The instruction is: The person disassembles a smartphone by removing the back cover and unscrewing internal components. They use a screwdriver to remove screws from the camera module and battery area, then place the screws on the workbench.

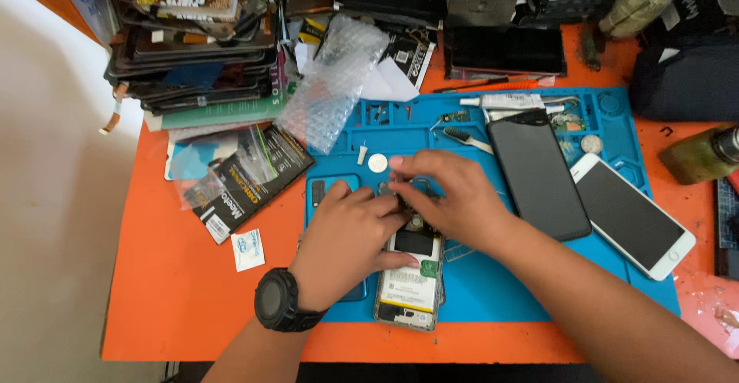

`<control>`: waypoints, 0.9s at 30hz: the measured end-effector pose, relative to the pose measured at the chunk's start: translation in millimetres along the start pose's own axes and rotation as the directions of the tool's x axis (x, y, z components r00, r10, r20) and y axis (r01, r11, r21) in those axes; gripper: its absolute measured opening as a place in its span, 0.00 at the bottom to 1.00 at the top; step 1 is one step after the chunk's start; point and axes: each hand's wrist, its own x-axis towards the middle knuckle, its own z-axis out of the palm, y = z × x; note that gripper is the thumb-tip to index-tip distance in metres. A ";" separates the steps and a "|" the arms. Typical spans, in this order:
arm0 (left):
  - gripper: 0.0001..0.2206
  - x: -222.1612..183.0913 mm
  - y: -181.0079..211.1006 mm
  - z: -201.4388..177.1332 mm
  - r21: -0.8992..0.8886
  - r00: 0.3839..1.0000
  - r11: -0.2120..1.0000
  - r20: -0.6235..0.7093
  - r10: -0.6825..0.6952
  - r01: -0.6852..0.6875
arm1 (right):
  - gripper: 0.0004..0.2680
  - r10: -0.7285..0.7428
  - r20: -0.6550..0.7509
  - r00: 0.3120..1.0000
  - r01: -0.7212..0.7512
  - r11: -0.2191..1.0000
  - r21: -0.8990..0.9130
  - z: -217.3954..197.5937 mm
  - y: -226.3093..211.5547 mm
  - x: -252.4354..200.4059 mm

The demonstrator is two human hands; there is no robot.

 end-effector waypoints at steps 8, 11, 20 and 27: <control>0.24 -0.3 0.5 -1.0 -0.008 1.000 1.000 -0.007 -0.004 0.004 | 0.18 0.002 0.048 0.999 -0.004 0.999 0.053 -1.9 -1.9 1.2; 0.24 1.1 -1.0 -2.3 -0.022 1.000 1.000 -0.010 -0.004 0.004 | 0.18 -0.009 -0.044 0.999 0.011 0.999 0.051 0.4 3.1 -0.9; 0.23 7.1 9.8 -10.4 -0.091 0.994 0.993 -0.069 -0.086 0.079 | 0.23 -0.117 -0.343 0.932 0.152 0.985 0.079 -7.8 12.5 -4.0; 0.45 17.5 55.2 -17.7 -0.022 0.911 0.911 -0.022 -0.412 0.411 | 0.10 -0.132 -0.338 0.932 0.131 0.991 -0.027 -24.0 10.4 -4.7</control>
